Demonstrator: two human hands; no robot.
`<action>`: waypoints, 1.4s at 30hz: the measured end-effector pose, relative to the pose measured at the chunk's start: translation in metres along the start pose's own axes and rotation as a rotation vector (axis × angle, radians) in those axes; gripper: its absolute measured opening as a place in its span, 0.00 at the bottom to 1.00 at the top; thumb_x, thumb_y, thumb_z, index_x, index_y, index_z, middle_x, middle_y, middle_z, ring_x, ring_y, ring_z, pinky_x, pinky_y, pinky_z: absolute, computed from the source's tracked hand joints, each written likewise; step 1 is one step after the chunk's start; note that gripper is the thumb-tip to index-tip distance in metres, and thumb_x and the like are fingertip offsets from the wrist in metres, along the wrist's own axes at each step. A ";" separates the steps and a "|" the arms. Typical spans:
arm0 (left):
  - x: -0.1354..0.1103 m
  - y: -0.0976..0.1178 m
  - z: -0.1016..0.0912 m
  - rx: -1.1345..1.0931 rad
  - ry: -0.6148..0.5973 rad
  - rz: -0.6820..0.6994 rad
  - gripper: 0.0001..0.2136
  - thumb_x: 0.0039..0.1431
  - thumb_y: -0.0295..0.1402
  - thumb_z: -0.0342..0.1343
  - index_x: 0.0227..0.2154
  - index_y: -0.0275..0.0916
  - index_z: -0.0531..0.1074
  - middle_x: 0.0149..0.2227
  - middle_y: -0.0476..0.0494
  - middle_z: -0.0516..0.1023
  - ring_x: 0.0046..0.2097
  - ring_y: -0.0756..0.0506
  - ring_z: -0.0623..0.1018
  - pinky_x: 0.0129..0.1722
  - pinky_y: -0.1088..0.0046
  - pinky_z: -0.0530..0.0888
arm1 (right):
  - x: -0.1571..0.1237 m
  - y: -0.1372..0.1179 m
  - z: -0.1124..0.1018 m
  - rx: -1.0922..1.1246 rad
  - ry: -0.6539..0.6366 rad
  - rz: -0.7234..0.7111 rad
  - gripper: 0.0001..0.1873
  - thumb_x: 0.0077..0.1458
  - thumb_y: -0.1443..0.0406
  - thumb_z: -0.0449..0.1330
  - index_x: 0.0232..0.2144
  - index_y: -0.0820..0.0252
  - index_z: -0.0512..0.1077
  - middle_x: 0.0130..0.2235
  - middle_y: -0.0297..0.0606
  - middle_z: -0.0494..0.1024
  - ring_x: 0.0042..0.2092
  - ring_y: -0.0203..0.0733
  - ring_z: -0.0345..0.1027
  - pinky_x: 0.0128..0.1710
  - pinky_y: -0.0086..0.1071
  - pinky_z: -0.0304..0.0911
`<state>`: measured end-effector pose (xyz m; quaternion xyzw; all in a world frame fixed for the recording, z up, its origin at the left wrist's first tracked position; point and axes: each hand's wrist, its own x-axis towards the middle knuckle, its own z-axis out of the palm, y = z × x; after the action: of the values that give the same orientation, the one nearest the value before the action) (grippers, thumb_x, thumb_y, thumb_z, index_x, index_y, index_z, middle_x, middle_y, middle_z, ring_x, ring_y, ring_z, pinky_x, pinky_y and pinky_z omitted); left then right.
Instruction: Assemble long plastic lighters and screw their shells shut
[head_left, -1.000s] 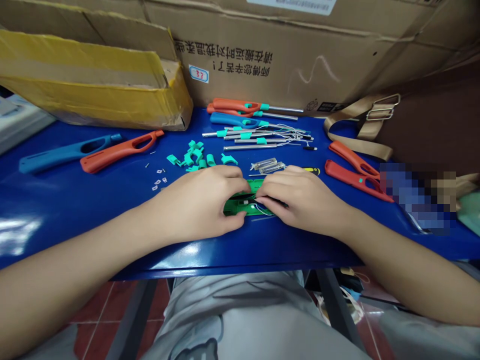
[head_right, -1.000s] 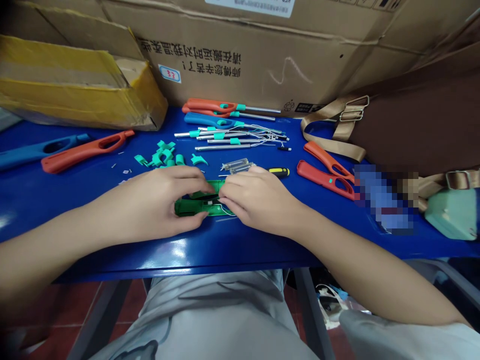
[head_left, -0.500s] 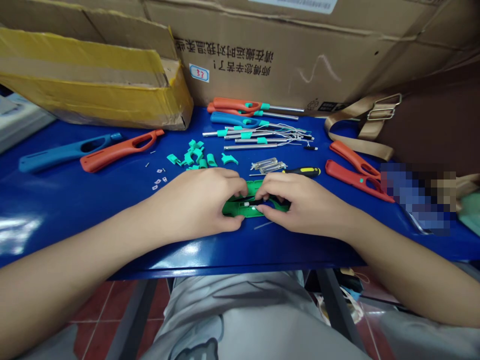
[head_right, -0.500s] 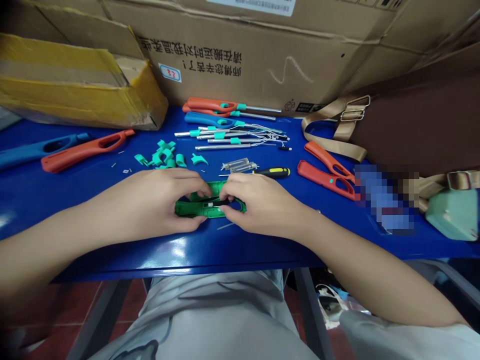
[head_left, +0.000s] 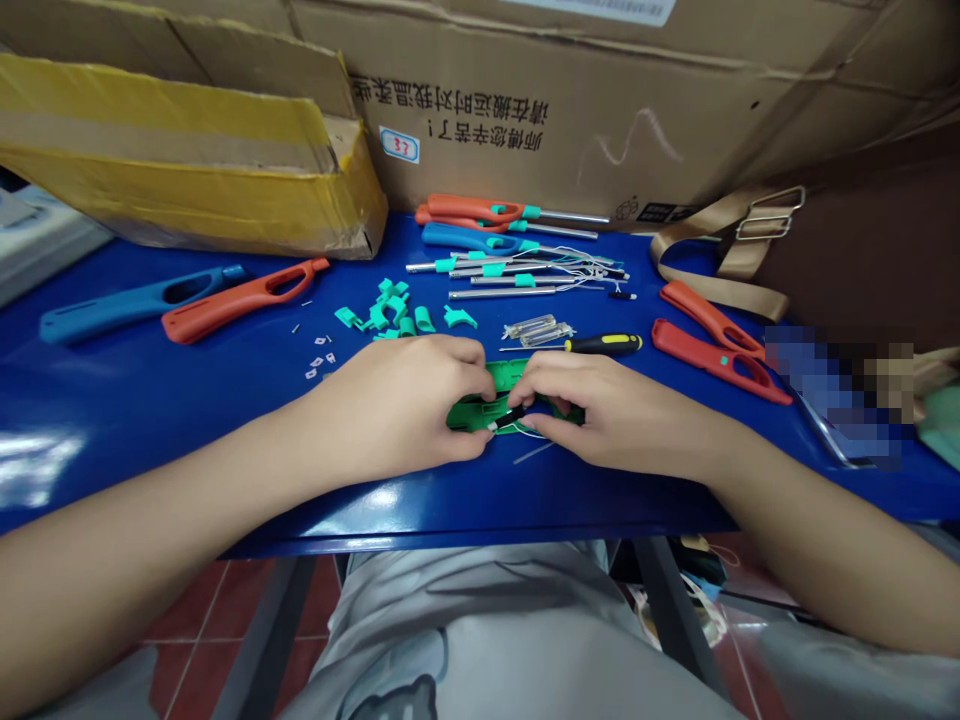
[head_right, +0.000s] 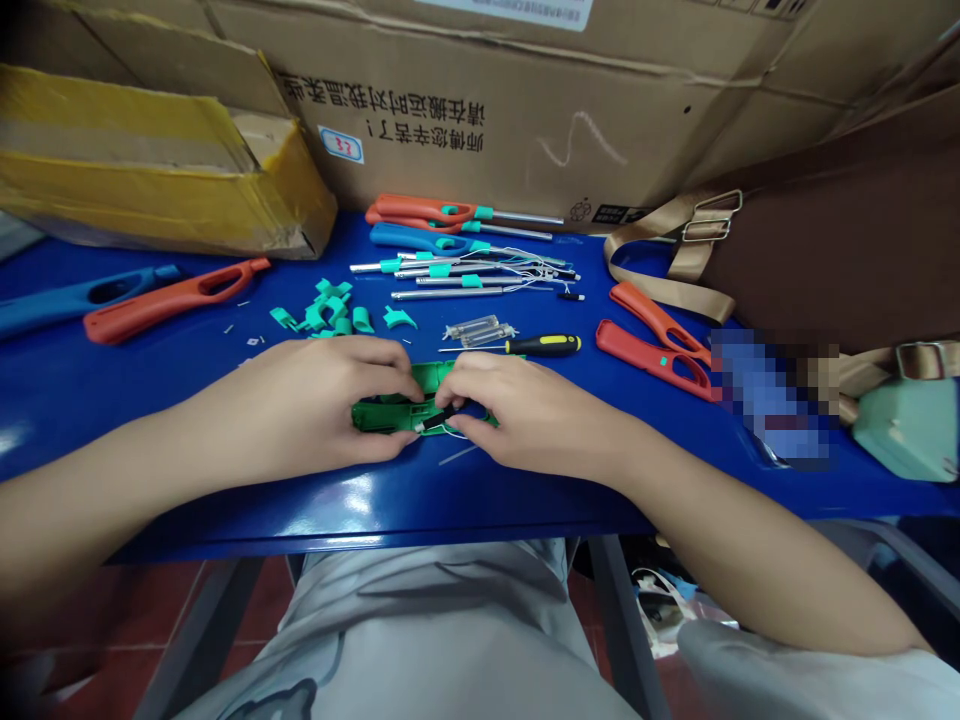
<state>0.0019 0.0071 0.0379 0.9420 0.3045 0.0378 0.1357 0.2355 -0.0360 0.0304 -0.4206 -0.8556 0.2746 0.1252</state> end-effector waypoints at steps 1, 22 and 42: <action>0.000 0.000 0.000 -0.003 -0.003 0.000 0.07 0.57 0.38 0.61 0.38 0.47 0.80 0.42 0.51 0.79 0.39 0.44 0.81 0.34 0.69 0.72 | 0.000 0.000 0.001 -0.011 -0.007 -0.007 0.08 0.64 0.69 0.59 0.44 0.59 0.76 0.43 0.37 0.76 0.45 0.39 0.70 0.46 0.33 0.63; 0.001 0.002 0.000 -0.059 -0.036 -0.038 0.08 0.56 0.37 0.61 0.37 0.47 0.81 0.39 0.51 0.80 0.38 0.43 0.81 0.35 0.68 0.73 | 0.002 0.006 0.006 -0.066 0.194 -0.174 0.09 0.64 0.71 0.59 0.42 0.62 0.78 0.40 0.40 0.79 0.42 0.40 0.73 0.42 0.33 0.67; 0.002 0.005 0.002 -0.120 -0.022 -0.028 0.10 0.57 0.30 0.60 0.40 0.41 0.82 0.38 0.45 0.84 0.40 0.41 0.82 0.41 0.66 0.76 | 0.004 0.016 0.011 -0.375 0.126 -0.317 0.14 0.70 0.67 0.53 0.46 0.57 0.80 0.37 0.36 0.78 0.34 0.36 0.66 0.37 0.34 0.53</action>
<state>0.0063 0.0041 0.0370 0.9282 0.3135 0.0436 0.1958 0.2381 -0.0288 0.0121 -0.3135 -0.9373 0.0614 0.1397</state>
